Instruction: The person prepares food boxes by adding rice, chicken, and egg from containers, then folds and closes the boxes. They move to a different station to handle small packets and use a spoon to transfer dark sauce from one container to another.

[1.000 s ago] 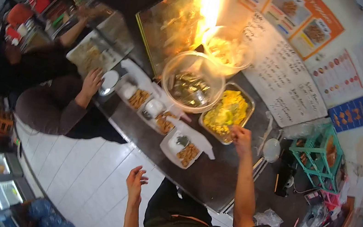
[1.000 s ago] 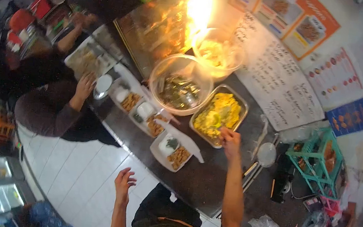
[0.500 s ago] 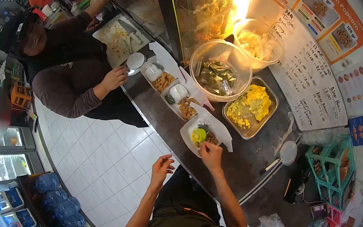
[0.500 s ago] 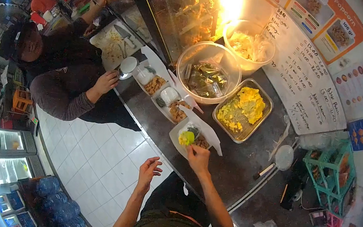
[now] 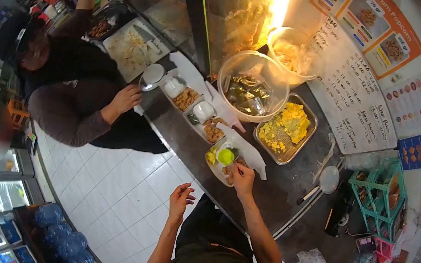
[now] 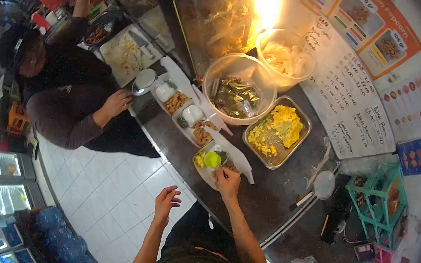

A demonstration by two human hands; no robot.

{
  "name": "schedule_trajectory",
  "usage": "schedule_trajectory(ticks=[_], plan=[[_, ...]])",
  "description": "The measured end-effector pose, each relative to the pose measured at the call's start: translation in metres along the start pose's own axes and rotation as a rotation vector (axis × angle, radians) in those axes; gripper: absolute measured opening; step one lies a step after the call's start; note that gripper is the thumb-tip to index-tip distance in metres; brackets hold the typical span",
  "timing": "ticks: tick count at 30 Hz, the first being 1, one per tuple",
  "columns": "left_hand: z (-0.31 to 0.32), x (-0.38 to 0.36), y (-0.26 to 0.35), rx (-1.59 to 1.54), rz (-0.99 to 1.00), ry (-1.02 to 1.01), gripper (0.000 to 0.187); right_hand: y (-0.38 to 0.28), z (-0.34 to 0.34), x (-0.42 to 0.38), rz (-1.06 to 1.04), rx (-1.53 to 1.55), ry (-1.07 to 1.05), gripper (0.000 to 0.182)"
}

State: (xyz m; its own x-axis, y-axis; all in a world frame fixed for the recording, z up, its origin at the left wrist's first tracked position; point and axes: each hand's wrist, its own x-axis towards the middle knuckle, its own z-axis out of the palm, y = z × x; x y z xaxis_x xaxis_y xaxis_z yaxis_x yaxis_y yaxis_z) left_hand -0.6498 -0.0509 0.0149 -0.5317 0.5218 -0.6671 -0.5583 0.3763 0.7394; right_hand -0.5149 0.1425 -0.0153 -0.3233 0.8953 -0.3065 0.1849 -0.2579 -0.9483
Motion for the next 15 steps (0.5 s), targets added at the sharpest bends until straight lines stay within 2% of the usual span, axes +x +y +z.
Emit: schedule_trajectory(ticks=[2, 5, 6, 7, 9, 12, 15], plan=[[-0.004, 0.003, -0.001, 0.014, 0.011, 0.01, 0.034, -0.032, -0.027, -0.003, 0.277, 0.33, -0.038, 0.021], [-0.008, 0.01, -0.004, 0.015, -0.007, 0.017, 0.035, -0.063, -0.082, -0.002, 0.167, 0.491, 0.009, 0.018], [-0.007, 0.01, 0.0, 0.018, -0.015, 0.016, 0.035, -0.07, -0.102, 0.004, 0.105, 0.452, 0.074, 0.018], [-0.008, 0.011, 0.002, 0.02, -0.021, 0.022, 0.035, -0.077, -0.118, 0.014, 0.107, 0.34, 0.198, 0.018], [-0.008, 0.017, 0.001, 0.009, -0.027, 0.014, 0.032, -0.062, -0.147, 0.048, -0.084, -0.087, 0.37, 0.018], [-0.006, 0.022, 0.005, 0.015, -0.022, -0.021, 0.031, -0.019, -0.183, 0.099, -0.279, -0.841, 0.424, 0.016], [-0.004, 0.025, 0.014, 0.082, -0.028, -0.021, 0.033, -0.014, -0.18, 0.14, -0.581, -0.971, 0.443, 0.017]])
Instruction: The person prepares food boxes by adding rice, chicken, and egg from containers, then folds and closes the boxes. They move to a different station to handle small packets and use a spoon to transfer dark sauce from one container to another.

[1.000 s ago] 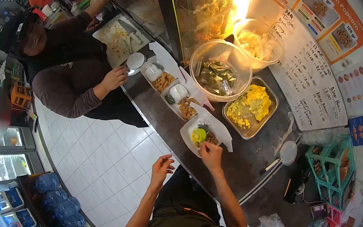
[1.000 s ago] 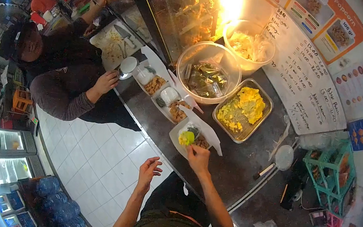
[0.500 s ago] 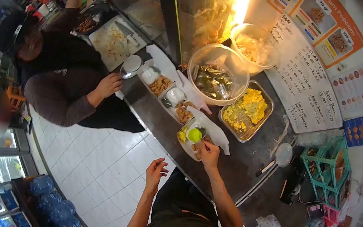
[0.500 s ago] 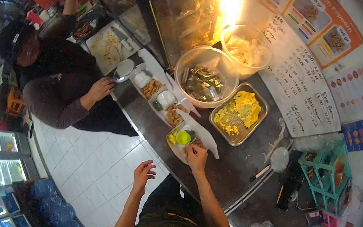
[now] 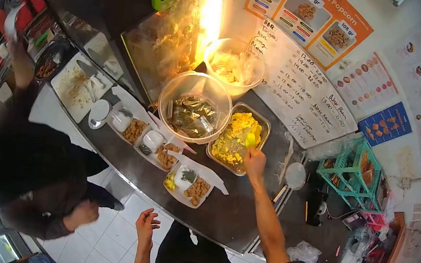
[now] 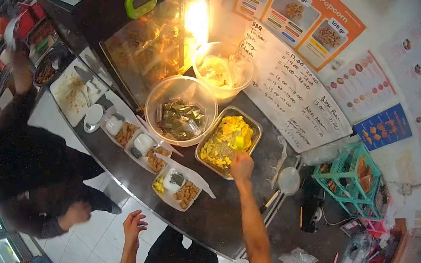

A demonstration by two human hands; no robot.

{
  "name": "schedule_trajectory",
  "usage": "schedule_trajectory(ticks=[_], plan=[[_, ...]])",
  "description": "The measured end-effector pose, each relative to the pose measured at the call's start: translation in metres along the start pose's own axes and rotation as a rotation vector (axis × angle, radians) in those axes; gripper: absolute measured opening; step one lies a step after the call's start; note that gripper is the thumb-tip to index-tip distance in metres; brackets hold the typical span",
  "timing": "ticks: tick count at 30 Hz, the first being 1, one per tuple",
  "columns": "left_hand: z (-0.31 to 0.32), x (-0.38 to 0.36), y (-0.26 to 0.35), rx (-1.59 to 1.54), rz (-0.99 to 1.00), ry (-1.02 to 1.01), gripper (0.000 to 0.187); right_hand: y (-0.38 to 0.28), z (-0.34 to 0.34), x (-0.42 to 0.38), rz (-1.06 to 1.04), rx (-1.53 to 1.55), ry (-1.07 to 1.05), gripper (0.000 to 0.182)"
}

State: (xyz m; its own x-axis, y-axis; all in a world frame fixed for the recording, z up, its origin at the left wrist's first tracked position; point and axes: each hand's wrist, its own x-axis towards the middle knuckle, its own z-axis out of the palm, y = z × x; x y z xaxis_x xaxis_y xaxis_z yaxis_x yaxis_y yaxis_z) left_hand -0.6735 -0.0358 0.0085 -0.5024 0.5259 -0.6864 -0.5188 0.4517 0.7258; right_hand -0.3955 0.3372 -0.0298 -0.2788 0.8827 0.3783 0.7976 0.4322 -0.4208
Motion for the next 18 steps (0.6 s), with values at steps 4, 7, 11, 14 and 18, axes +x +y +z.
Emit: schedule_trajectory(ticks=[4, 7, 11, 14, 18], plan=[[-0.01, -0.002, 0.003, 0.009, 0.0, 0.04, 0.034, 0.007, 0.042, 0.026, -0.186, -0.272, -0.022, 0.012], [-0.025, -0.004, 0.0, -0.035, -0.038, 0.113, 0.033, 0.012, 0.076, 0.024, -0.236, -0.45, -0.303, 0.012], [-0.039, -0.012, -0.005, -0.073, -0.045, 0.188, 0.033, 0.015, 0.101, 0.02, -0.156, -0.388, -0.518, 0.01], [-0.044, -0.012, -0.018, -0.105, -0.03, 0.199, 0.033, 0.014, 0.093, 0.029, -0.039, -0.171, -0.5, 0.012], [-0.03, -0.008, -0.028, -0.127, -0.034, 0.156, 0.033, 0.01, 0.077, 0.012, -0.071, 0.154, -0.434, 0.018]])
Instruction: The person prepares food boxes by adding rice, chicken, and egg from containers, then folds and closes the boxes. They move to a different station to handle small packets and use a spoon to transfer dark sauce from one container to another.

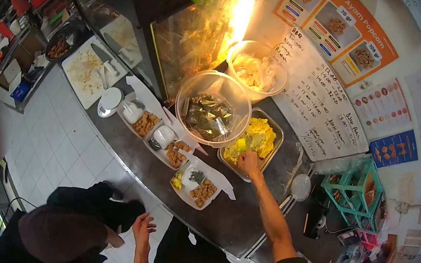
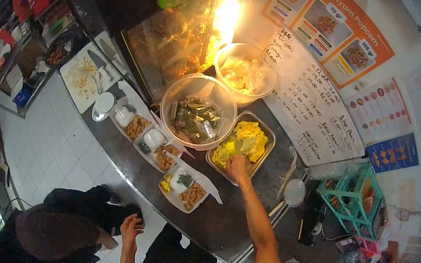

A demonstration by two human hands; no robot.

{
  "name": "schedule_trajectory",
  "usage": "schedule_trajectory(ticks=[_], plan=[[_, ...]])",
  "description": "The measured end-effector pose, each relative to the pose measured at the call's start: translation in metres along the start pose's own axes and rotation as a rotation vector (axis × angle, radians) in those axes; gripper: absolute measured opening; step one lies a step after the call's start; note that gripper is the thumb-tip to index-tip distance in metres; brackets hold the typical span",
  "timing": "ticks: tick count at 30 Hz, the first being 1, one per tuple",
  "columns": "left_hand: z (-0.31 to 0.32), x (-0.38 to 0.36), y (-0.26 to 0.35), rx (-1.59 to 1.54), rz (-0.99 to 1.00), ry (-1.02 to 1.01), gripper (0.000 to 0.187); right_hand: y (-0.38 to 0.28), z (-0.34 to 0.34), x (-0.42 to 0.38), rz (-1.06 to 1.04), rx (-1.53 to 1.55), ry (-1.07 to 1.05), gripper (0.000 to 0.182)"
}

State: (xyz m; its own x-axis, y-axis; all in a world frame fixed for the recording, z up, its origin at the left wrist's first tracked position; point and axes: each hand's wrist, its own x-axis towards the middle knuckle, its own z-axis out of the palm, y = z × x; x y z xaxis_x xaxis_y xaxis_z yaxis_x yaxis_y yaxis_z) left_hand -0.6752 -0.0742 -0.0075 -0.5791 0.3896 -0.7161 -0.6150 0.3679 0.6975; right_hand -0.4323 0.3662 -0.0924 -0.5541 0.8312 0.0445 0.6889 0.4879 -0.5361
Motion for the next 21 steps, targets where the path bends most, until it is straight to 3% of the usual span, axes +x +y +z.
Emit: schedule_trajectory(ticks=[3, 9, 15, 18, 21], plan=[[0.021, -0.002, 0.009, 0.022, -0.004, -0.05, 0.033, -0.023, 0.003, -0.022, -0.042, 0.093, 0.006, 0.025], [0.034, -0.002, 0.011, 0.025, 0.015, -0.066, 0.031, -0.025, -0.022, -0.025, 0.674, 0.932, -0.297, 0.022], [0.035, -0.004, 0.015, 0.016, 0.026, -0.036, 0.029, -0.003, -0.021, -0.031, 0.73, 1.188, -0.276, 0.018], [0.034, -0.008, 0.019, 0.056, 0.084, -0.046, 0.033, -0.007, -0.042, -0.037, 0.789, 1.281, -0.161, 0.018], [0.035, -0.005, 0.018, 0.044, 0.07, -0.039, 0.033, -0.027, -0.083, -0.042, 0.653, 1.265, -0.089, 0.019]])
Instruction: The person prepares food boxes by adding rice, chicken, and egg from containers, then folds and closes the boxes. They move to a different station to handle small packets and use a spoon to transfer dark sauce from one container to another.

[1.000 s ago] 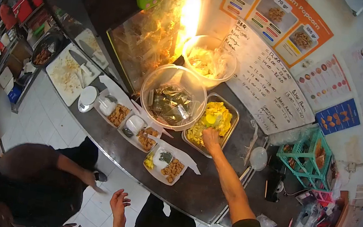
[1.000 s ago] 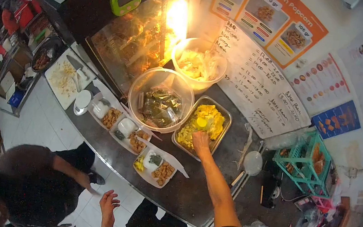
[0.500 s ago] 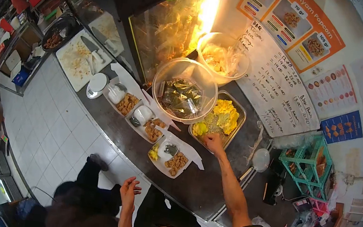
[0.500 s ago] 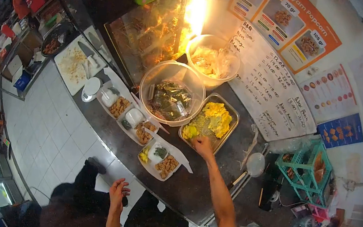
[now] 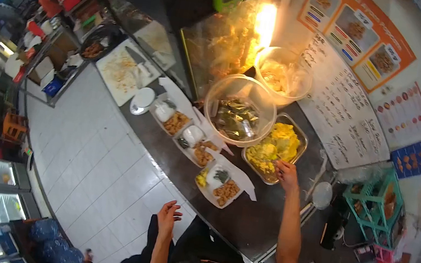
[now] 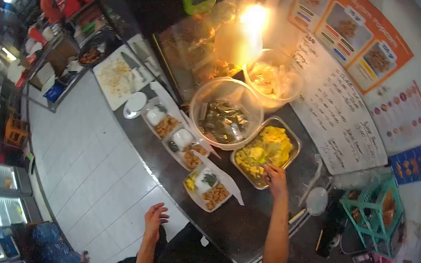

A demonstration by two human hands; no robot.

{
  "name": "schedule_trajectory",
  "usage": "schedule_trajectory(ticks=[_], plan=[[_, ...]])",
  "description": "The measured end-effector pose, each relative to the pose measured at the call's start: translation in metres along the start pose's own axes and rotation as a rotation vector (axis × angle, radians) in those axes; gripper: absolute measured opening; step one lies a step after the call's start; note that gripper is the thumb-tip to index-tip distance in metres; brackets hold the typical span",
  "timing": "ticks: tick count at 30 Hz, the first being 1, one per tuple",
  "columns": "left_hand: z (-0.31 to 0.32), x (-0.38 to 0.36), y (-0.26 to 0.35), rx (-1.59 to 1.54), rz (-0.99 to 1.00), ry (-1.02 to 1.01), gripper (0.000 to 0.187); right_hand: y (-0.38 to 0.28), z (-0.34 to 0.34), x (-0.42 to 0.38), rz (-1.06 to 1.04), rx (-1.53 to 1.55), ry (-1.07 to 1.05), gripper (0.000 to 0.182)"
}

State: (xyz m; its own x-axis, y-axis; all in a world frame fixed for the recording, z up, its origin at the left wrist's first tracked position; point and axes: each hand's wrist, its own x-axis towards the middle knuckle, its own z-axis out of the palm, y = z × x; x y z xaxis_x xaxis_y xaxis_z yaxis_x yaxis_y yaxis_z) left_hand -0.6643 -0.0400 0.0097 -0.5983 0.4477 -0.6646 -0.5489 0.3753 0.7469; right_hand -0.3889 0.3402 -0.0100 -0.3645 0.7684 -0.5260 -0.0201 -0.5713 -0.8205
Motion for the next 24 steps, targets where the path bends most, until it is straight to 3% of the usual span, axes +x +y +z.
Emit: schedule_trajectory(ticks=[3, 6, 8, 13, 19, 24], plan=[[-0.002, 0.005, -0.007, -0.002, 0.0, -0.012, 0.032, -0.032, 0.011, -0.041, -0.126, -0.051, -0.043, 0.021], [-0.007, 0.01, -0.023, 0.017, -0.033, -0.002, 0.031, -0.036, 0.036, -0.078, -0.158, 0.091, -0.123, 0.017], [-0.009, 0.01, -0.035, 0.044, -0.022, -0.003, 0.031, -0.033, 0.066, -0.102, -0.049, 0.171, -0.166, 0.015], [-0.02, -0.024, -0.051, 0.075, -0.019, 0.04, 0.033, 0.029, 0.125, -0.115, 0.18, 0.216, -0.317, 0.019], [-0.071, -0.042, -0.069, -0.006, -0.012, 0.157, 0.033, 0.081, 0.209, -0.067, 0.042, 0.036, -0.351, 0.021], [-0.091, -0.001, -0.037, -0.046, 0.015, 0.124, 0.033, 0.124, 0.265, 0.001, -0.928, -0.937, -0.047, 0.016]])
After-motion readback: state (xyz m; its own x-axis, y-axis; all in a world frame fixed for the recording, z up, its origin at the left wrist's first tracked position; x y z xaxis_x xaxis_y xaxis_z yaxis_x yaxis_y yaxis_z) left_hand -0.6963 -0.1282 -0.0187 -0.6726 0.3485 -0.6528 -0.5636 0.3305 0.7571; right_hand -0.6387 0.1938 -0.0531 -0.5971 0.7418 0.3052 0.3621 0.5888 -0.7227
